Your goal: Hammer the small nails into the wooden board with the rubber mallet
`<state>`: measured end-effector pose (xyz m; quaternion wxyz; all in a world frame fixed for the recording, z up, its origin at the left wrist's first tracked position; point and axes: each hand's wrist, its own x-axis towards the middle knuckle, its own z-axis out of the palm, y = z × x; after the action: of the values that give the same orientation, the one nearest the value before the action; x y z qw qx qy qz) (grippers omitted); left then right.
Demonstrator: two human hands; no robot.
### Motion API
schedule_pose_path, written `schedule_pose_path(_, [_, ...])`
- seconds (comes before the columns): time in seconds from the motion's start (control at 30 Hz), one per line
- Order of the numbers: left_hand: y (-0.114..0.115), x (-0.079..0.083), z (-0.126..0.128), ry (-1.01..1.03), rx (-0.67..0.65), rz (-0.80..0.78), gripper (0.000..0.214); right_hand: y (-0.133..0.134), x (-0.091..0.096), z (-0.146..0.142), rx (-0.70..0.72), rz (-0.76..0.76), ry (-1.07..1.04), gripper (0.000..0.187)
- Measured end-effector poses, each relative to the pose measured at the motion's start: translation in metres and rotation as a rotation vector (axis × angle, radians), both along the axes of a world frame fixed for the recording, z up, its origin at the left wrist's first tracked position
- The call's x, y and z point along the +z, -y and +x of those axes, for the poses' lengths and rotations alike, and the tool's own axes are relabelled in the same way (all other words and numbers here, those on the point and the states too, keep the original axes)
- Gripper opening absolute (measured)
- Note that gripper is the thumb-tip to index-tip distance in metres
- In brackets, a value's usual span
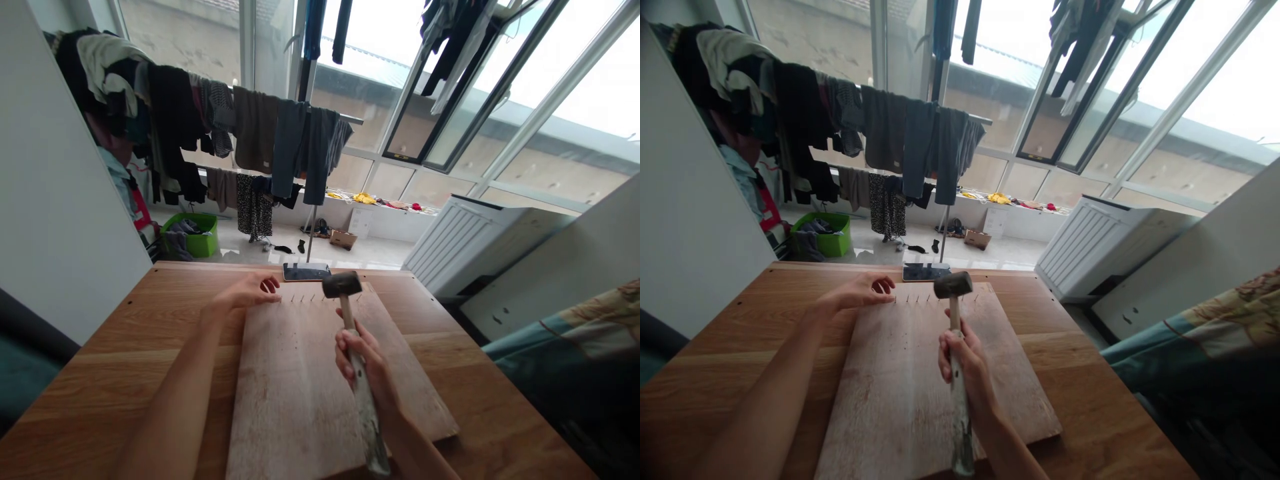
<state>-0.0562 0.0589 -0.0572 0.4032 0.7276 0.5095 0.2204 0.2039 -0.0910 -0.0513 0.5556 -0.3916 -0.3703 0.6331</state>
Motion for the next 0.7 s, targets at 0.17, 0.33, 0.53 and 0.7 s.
schedule_pose_path(0.17, [-0.003,0.004,-0.018,-0.064,0.121,0.07,0.043,0.031,-0.006,0.032,-0.185,-0.147,0.088,0.055])
schedule_pose_path(0.33, [-0.01,0.0,-0.024,-0.334,0.236,0.149,0.024,0.029,-0.016,0.055,-0.012,-0.24,0.31,0.061])
schedule_pose_path(0.53, [-0.013,-0.006,-0.021,-0.457,0.242,0.167,0.026,0.032,-0.024,0.092,-0.055,0.055,1.005,0.045])
schedule_pose_path(0.7, [-0.009,0.008,-0.01,-0.581,0.204,0.163,0.026,0.057,-0.054,0.123,-0.367,0.447,1.583,0.044])
